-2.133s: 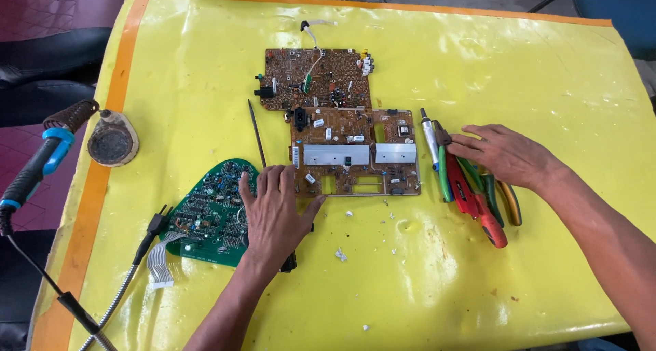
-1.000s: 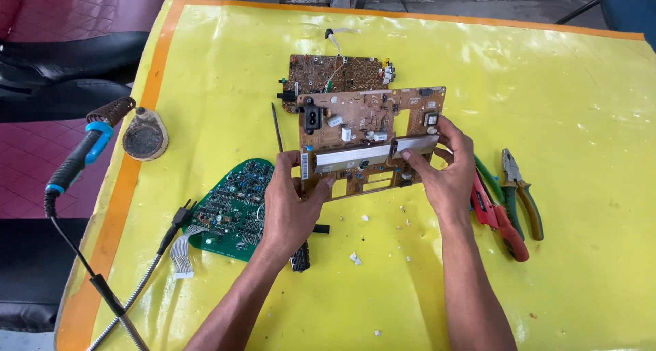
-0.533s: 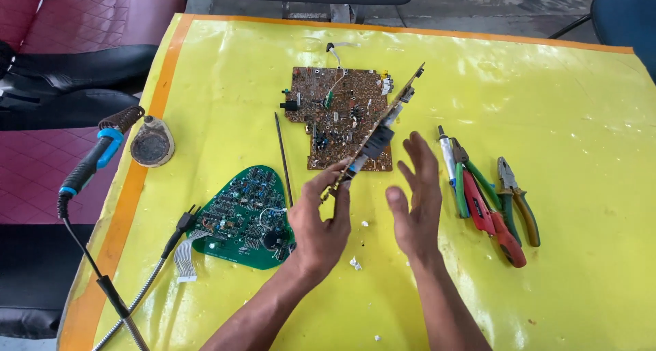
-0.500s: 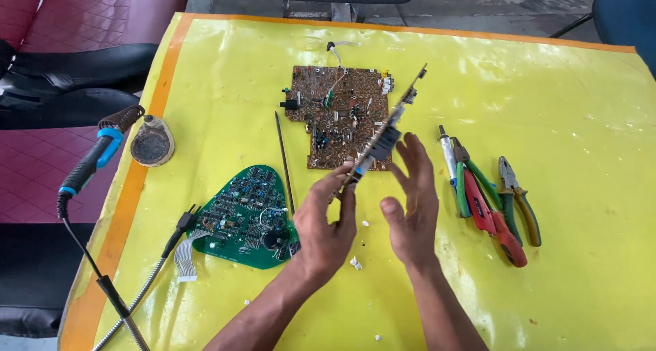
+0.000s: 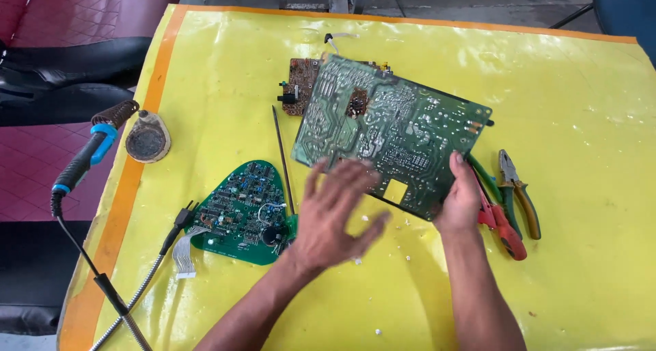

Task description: The person uses a soldering iron and tweezers to work on a circuit board, then flips the board and applies a substance from a syringe-like tool to the surface.

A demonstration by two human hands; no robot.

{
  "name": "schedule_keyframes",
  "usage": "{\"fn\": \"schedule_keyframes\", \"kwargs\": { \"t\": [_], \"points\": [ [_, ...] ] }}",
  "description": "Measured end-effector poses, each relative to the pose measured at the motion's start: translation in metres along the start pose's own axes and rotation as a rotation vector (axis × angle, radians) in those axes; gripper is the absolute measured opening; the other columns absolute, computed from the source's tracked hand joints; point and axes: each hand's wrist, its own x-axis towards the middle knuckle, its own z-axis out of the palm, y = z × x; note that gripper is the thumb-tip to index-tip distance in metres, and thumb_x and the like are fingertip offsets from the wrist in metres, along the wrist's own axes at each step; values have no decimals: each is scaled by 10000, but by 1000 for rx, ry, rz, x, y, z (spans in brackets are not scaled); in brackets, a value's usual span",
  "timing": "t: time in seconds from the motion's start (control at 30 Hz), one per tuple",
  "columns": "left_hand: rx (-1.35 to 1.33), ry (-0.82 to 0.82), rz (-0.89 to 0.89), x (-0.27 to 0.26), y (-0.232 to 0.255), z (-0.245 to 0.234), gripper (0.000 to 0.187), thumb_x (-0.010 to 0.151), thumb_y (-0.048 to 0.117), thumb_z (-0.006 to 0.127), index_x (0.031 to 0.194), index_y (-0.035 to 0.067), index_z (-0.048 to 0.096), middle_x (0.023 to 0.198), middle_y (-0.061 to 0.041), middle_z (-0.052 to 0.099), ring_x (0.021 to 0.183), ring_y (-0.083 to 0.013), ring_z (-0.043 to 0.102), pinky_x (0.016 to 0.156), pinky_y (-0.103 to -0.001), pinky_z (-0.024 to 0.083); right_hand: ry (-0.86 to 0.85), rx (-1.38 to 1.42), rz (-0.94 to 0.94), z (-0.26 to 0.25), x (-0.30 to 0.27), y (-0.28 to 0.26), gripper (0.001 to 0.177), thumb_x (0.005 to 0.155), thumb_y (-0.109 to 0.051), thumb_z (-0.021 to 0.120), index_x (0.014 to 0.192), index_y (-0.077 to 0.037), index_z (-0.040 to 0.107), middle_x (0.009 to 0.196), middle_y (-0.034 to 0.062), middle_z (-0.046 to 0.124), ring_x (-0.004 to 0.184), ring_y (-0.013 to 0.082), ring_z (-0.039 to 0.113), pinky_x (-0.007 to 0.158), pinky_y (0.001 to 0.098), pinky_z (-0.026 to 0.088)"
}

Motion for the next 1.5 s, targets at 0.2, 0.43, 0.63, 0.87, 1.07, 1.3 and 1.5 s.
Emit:
{"fn": "schedule_keyframes", "kwargs": {
  "t": [0.2,0.43,0.63,0.87,1.07,1.3,1.5],
  "points": [
    [-89,-83,-923,32,-48,-37,836,974,253,690,1540,-140,218,1493,-430,376,1325,-549,514,1031,-565,540,-146,-334,20,-127,111,65,298,1024,-430,697,1084,-143,752,929,42,728,865,129,718,891,321,609],
    [-142,-201,-1029,0,-72,-9,596,1007,109,608,1522,-85,378,1285,-329,638,1180,-438,676,912,-489,624,-269,-890,-175,-110,89,51,245,1092,-348,661,931,-164,669,809,-9,612,873,70,554,801,269,499],
    [91,-282,-896,-3,-77,-2,581,1022,125,599,1527,-74,391,1295,-330,625,1223,-476,634,983,-618,538,-156,-1317,-460,-56,54,29,416,1064,-141,649,1412,77,585,1119,337,684,994,453,711,764,508,614],
    [118,-262,-842,-16,-90,8,554,1014,115,604,1532,9,436,1331,-260,610,1250,-448,616,994,-585,533,-165,-1593,-637,-57,42,43,491,1043,-251,641,1428,48,585,1094,256,636,964,419,682,712,492,587],
    [140,-259,-790,-14,-91,7,529,1031,107,558,1536,20,429,1382,-273,586,1292,-476,576,1012,-603,503,-115,-1668,-577,-53,38,45,515,1048,-336,623,1425,16,606,1061,221,656,958,349,683,722,432,575],
    [439,-343,-650,-29,-100,17,464,1054,240,499,1498,107,515,1458,-181,574,1420,-376,472,1175,-545,305,-114,-1637,-620,-49,37,38,512,1003,-336,677,1396,-11,641,1110,222,679,1032,372,697,782,455,587],
    [316,-313,-715,-24,-105,16,467,1049,195,539,1505,92,541,1395,-215,623,1369,-415,533,1119,-555,399,-116,-1437,-748,-67,66,63,440,955,-272,764,1329,-51,692,1141,178,674,1061,379,697,806,436,600]
  ]
}}
